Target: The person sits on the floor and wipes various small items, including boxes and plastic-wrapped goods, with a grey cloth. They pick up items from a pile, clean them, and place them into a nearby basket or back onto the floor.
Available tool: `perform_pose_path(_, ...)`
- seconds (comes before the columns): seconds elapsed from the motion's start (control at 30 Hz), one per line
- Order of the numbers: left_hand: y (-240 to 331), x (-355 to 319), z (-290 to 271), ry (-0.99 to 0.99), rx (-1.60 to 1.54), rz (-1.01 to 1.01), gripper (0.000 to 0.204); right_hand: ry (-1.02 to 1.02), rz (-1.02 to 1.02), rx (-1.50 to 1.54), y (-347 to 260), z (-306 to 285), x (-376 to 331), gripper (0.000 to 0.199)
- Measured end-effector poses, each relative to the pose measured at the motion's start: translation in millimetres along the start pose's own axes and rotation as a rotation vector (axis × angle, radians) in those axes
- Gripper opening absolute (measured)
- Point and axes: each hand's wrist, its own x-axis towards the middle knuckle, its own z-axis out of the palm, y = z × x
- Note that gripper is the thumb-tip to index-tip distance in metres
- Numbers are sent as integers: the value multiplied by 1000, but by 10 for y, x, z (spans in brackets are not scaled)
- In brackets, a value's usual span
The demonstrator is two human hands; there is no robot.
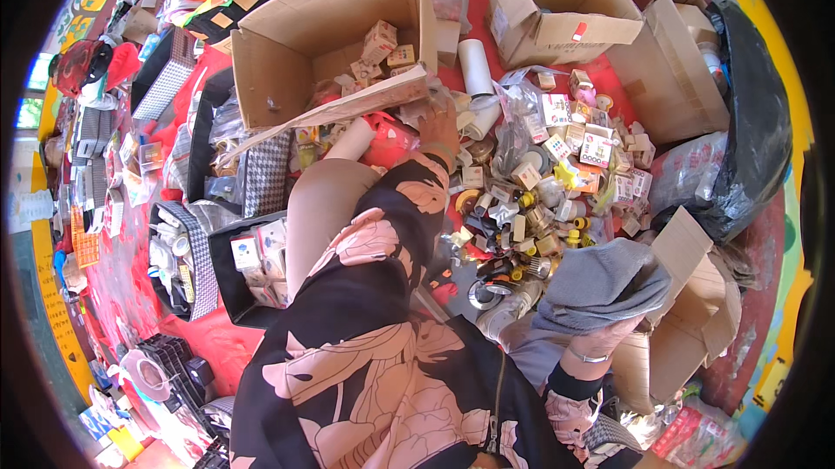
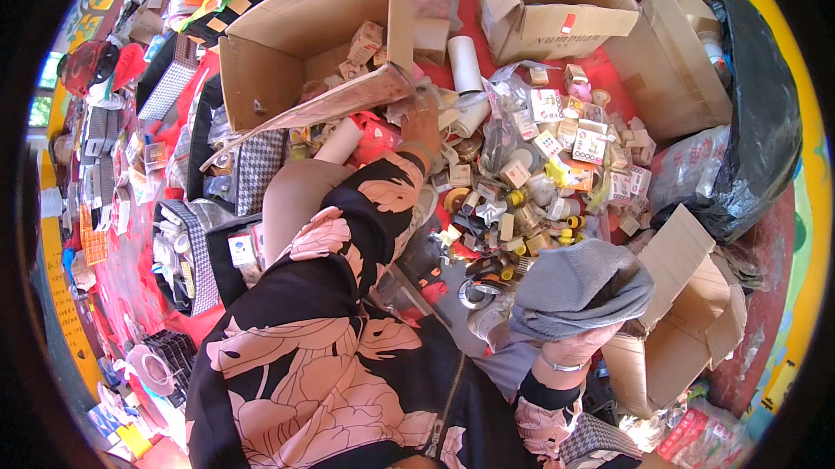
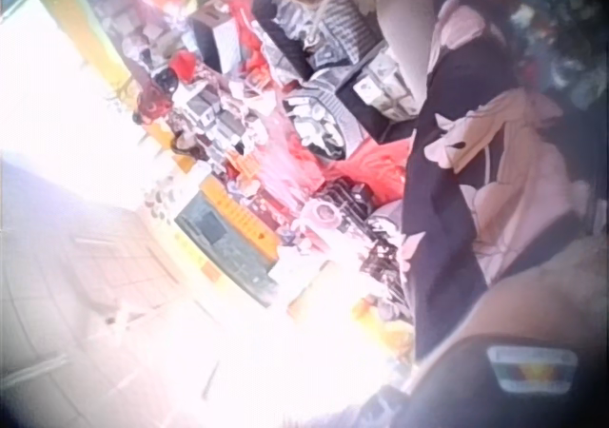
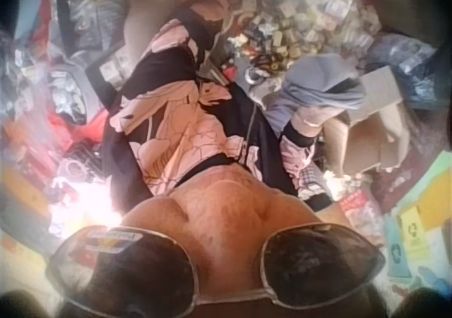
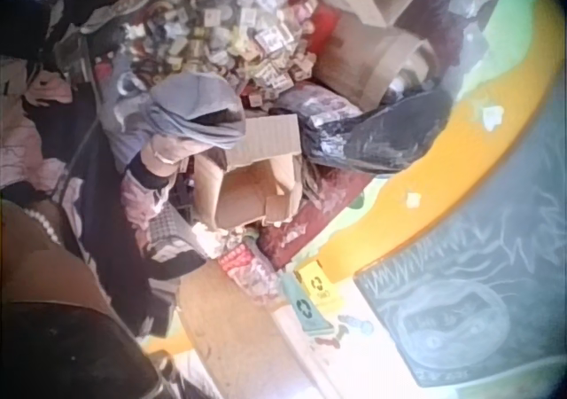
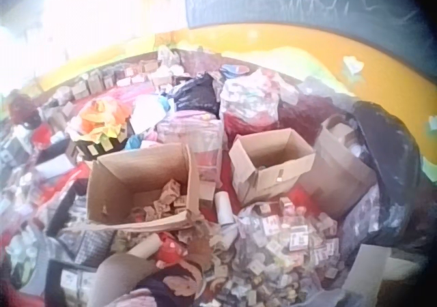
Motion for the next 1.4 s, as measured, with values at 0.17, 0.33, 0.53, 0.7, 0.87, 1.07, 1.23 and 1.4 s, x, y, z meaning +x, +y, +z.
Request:
perform_pose_path(0.17, 39, 144, 82, -254, 219, 103, 48, -192, 22, 244, 74, -28, 33, 55)
perform_pose_path(0.33, 36, 243, 496, -230, 222, 1, 42, 218, -58, -303, 28, -115, 4, 48)
perform_pose_path(0.53, 177, 130, 279, -326, 76, 117, 37, 185, -113, -296, 221, 86, 33, 43)
perform_pose_path(0.7, 510, -115, -374, -260, 23, 234, 36, 122, -42, -221, 203, 70, -7, 44)
perform_pose_path(0.87, 642, -412, -753, -297, -150, 250, 36, 28, -66, -228, 183, 201, -54, 43)
perform_pose_path(1.07, 844, -578, -1401, -369, -496, 147, 31, 65, -114, -148, -61, 141, -66, 48)
perform_pose_path(1.23, 792, -448, -839, -780, -1318, 2, 35, 26, -165, -98, -225, 57, -104, 47)
perform_pose_path(1.4, 901, -708, -593, -913, -1673, -172, 32, 86, -227, -59, -364, 88, -203, 45)
